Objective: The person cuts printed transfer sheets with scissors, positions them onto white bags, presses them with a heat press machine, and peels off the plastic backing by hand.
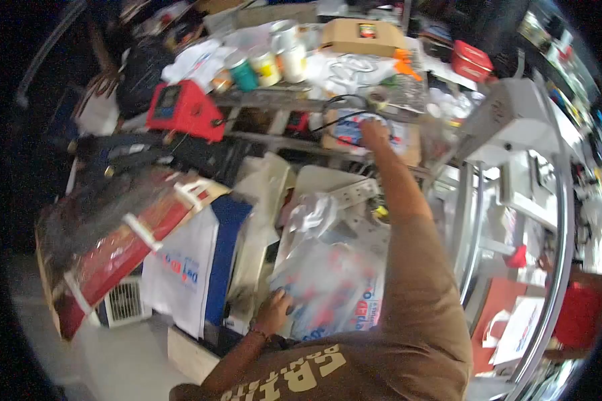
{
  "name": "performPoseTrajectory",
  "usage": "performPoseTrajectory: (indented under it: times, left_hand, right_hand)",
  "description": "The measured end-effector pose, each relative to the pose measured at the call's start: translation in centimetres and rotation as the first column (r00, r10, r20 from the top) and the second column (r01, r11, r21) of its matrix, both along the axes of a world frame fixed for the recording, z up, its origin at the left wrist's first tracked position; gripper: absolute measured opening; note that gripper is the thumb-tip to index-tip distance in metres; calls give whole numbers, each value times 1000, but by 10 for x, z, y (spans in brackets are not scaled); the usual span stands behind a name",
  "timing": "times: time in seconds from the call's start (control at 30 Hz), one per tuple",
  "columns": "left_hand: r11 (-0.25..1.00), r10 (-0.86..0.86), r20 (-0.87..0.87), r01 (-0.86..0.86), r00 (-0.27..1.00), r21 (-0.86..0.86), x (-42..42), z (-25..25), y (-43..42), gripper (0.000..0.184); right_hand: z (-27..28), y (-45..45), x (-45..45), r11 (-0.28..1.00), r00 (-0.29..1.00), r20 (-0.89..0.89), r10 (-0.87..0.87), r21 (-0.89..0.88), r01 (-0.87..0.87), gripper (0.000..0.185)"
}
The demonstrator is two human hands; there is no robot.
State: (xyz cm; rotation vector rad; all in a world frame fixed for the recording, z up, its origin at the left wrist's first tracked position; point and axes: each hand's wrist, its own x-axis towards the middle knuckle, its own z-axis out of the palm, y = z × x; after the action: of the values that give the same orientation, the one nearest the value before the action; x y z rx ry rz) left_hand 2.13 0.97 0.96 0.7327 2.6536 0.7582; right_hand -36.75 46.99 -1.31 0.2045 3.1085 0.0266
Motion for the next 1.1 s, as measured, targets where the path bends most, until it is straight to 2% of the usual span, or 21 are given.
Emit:
performPoseTrajectory:
  times: [0.07,0.1,0.13,0.17,0.23,0.37,0.43,0.5,0.57,0.6,0.63,0.7,0.77,0.8,0.83,0.87,0.9,0.97,1.03,1.07,1.1]
  left_hand:
    - [998,13,-38,-11,999,66,6,-1,-1,6]
    - [994,23,-44,-19,999,105,9,-8,-2,8]
    - [997,10,-20,-8,1000,83,8,-19,-4,10]
    - [998,-16,8,15,1000,63,9,-25,-8,12]
    - [1000,-6,-7,6,1000,25,4,-6,-7,11]
    - [999,-30,-75,29,997,-27,8,-6,-6,10]
    - [998,-44,-26,43,999,-51,7,-8,-4,11]
    - [993,-60,95,70,994,-97,3,2,-6,13]
    - [995,-66,32,68,997,-77,5,0,-8,13]
    - [996,-70,-31,68,997,-66,8,-8,-11,13]
    - [996,-75,-35,73,997,-57,8,-16,-13,13]
    - [978,-183,-112,169,977,-123,8,-36,-16,13]
    - [983,-164,-64,158,984,-95,8,-23,-16,13]
    - [987,-139,-6,138,990,-81,8,-12,-17,13]
    - [985,-158,-11,157,987,-70,9,-2,-21,13]
    - [985,-168,-75,170,983,21,9,11,-27,15]
    - [975,-174,-135,190,975,114,10,24,-34,18]
    - [936,-224,-87,239,971,257,2,66,-58,31]
    - [908,-113,231,6,966,419,1,105,-95,43]
    - [902,-141,229,30,963,430,1,114,-116,43]
    - [874,-52,313,-108,948,473,1,121,-139,46]
  right_hand:
    - [-32,17,-22,977,981,-77,177,-106,-185,47]
    - [-55,25,-35,987,995,-65,71,-139,-80,33]
    - [1,1,-9,997,994,-93,59,-43,-64,22]
    - [-4,4,-17,995,990,-94,103,25,-101,17]
    - [-2,6,-8,980,968,-221,117,-132,-148,14]
    - [-5,13,-2,964,949,-288,126,-192,-186,16]
    - [21,17,-2,985,935,-352,31,-148,-89,21]
    - [58,19,10,988,918,-397,-29,-149,-34,39]
    - [86,18,22,890,723,-646,-244,-445,-96,42]
    - [99,17,33,828,673,-701,-235,-507,-239,31]
    - [108,10,47,834,670,-705,-232,-499,-236,31]
    - [161,-57,116,689,796,-513,-322,-704,-174,18]
    - [126,-95,155,524,843,-432,-320,-822,-222,21]
    - [122,-134,187,353,857,-456,-239,-863,-361,23]
    - [137,-176,221,454,897,-409,-166,-839,-299,25]
    - [112,-201,237,263,923,-366,-117,-908,-326,25]
    - [95,-233,259,102,967,-200,-155,-977,-185,22]
    - [113,-289,301,133,997,-47,-59,-990,-39,18]
    - [131,-340,331,-64,998,-26,-55,-997,-29,15]
    - [110,-358,334,-181,998,3,-68,-983,-10,15]
    - [112,-378,342,-171,996,2,-92,-985,-14,15]
